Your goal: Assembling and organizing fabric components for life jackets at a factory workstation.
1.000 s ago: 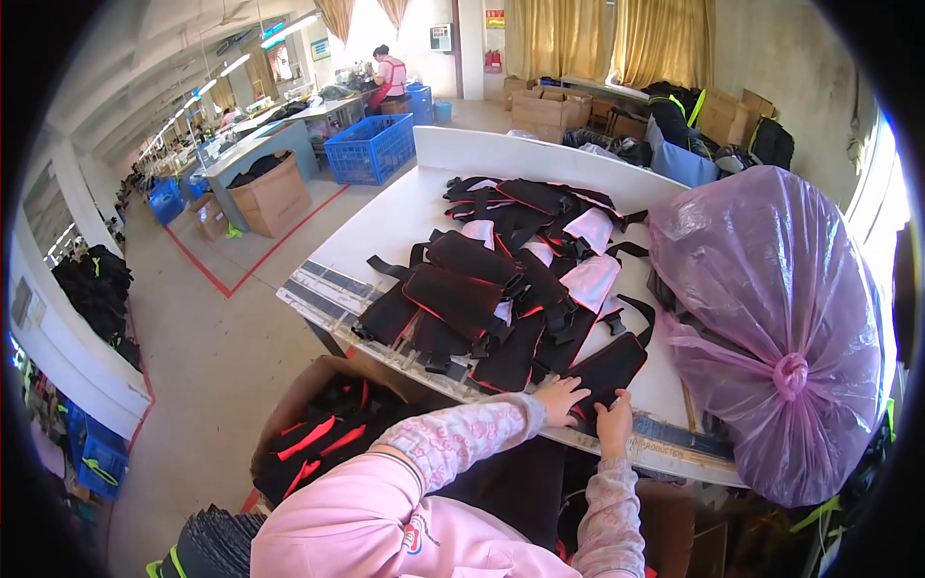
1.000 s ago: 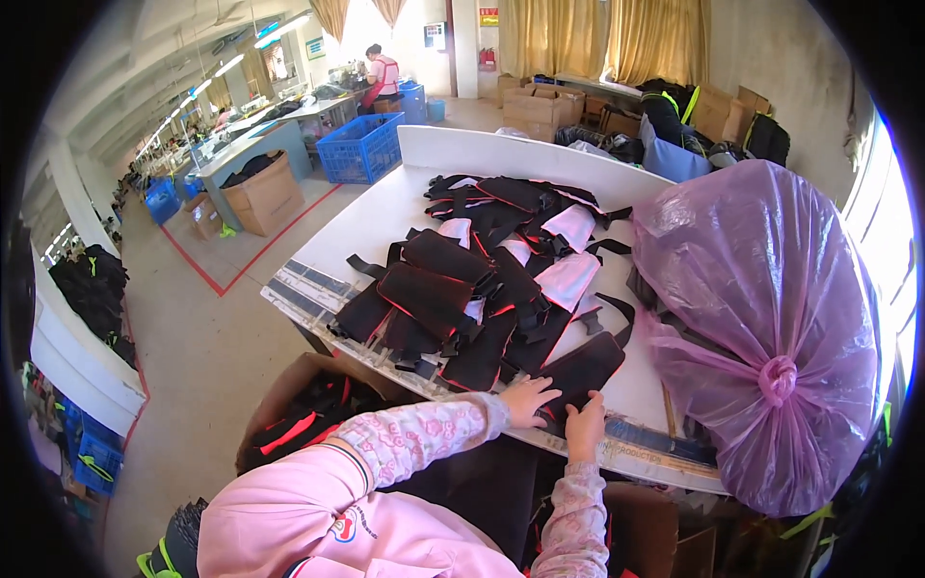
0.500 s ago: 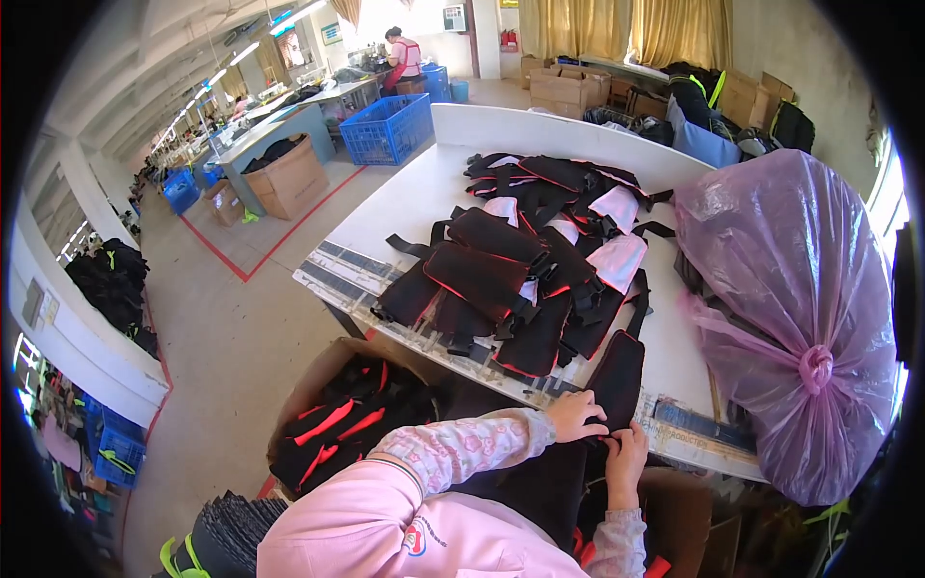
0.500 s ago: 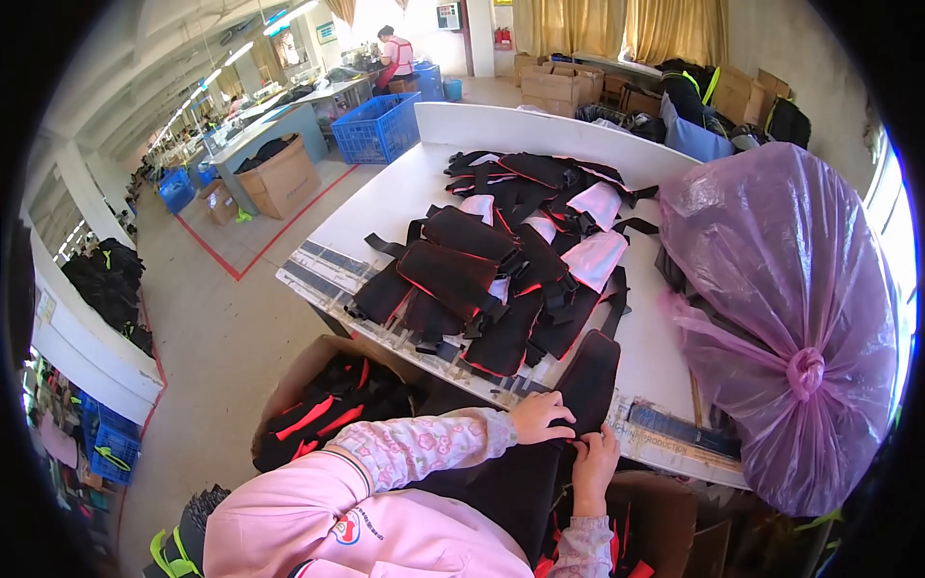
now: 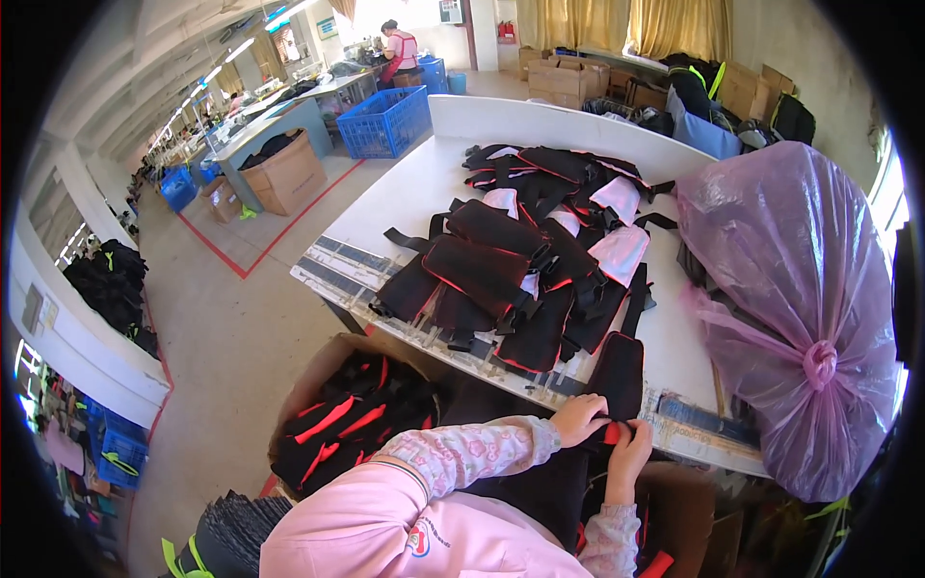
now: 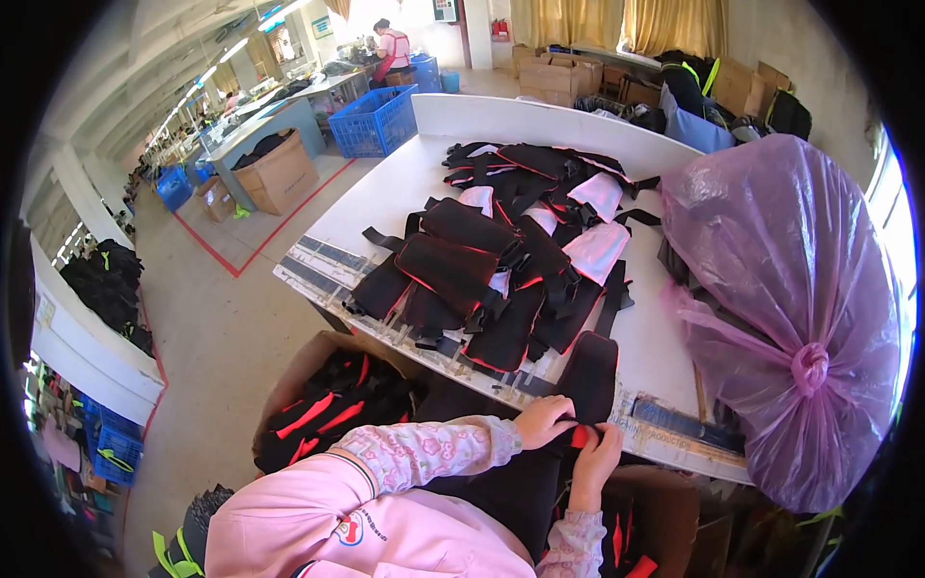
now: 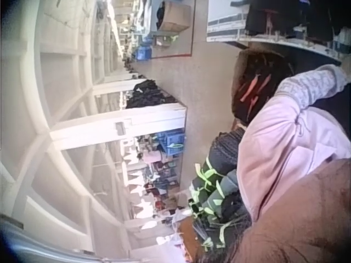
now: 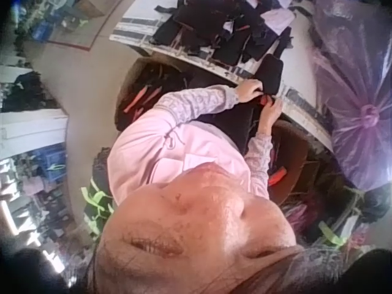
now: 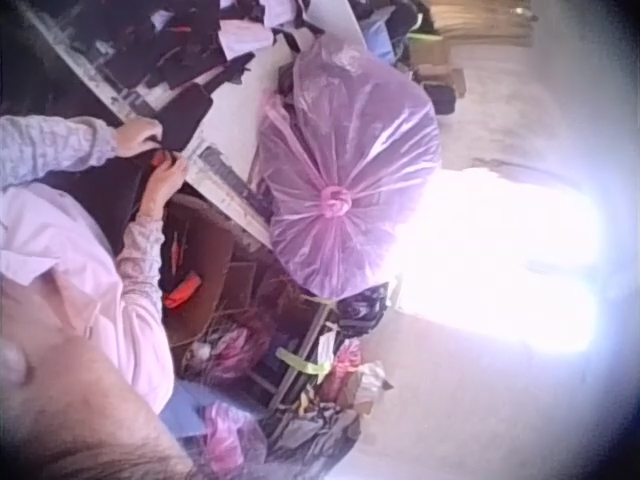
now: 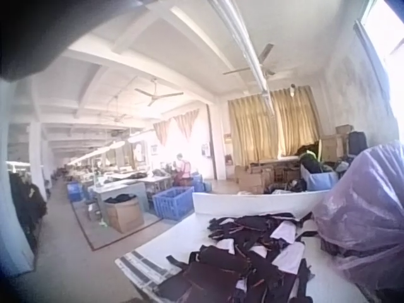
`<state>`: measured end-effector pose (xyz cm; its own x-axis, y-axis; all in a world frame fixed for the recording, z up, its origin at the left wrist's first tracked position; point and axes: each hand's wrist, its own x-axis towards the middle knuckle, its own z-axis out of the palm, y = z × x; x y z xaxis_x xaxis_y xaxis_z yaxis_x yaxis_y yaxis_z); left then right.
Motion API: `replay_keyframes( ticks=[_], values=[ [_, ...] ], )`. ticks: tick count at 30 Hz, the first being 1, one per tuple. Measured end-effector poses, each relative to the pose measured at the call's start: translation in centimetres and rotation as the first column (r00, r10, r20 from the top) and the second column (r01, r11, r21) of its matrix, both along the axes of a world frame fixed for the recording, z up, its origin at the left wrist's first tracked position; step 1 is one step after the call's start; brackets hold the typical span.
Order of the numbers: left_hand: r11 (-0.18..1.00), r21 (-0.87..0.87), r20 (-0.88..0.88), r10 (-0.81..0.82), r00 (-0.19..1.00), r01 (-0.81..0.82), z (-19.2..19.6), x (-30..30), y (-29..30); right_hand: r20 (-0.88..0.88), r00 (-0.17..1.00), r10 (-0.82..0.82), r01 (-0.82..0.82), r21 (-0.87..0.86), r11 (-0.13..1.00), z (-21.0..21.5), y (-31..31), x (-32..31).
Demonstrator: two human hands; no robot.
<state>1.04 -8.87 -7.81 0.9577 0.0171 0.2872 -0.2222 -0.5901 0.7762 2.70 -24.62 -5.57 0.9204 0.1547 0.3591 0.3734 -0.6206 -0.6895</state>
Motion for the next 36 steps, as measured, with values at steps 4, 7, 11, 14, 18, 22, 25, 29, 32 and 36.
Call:
replay_keyframes(
  ticks=[4,7,11,14,18,22,25,29,32,36],
  values=[
    [0.999,0.023,0.142,0.041,0.989,-0.044,1.3,-0.9,0.0,-0.167,0.985,-0.052,0.098,0.278,0.956,-1.0,-0.1,1.9],
    [0.989,0.087,0.163,0.101,0.981,-0.116,2.6,-1.5,0.1,-0.148,0.989,-0.009,0.086,0.522,0.849,-1.4,0.3,2.4],
    [0.981,-0.172,0.101,0.103,0.990,-0.084,-0.7,-0.8,0.8,-0.012,1.000,-0.026,0.028,0.387,0.921,0.4,0.8,1.2],
    [0.237,-0.825,-0.538,-0.046,0.842,-0.514,0.1,0.5,2.2,0.114,0.993,-0.007,-0.016,0.197,0.980,-0.2,-0.2,0.5],
    [0.482,-0.833,-0.361,-0.105,0.927,-0.271,1.4,1.2,4.3,0.010,0.996,-0.093,0.090,0.173,0.981,-1.9,-3.0,0.2],
    [0.945,-0.327,-0.185,-0.081,0.979,0.016,3.1,-0.4,1.0,0.057,0.991,-0.123,0.108,0.217,0.970,-1.1,-2.6,-0.5],
    [0.984,-0.172,-0.109,-0.073,0.991,0.053,2.4,-1.3,-0.4,0.076,0.988,-0.132,0.110,0.241,0.964,0.8,-1.4,-0.3],
    [0.952,-0.302,-0.158,0.006,0.987,-0.054,2.5,-1.3,-0.2,0.069,0.995,-0.074,0.056,0.230,0.972,2.1,-0.7,-0.9],
    [0.975,-0.217,-0.115,0.017,0.993,-0.042,2.2,-1.2,0.2,0.112,0.994,-0.017,-0.008,0.226,0.974,2.3,-0.1,-1.2],
    [0.996,-0.087,-0.099,0.022,0.995,-0.031,3.1,-2.8,-0.5,0.103,0.994,-0.046,0.023,0.214,0.977,2.9,0.5,-1.3]
  ],
)
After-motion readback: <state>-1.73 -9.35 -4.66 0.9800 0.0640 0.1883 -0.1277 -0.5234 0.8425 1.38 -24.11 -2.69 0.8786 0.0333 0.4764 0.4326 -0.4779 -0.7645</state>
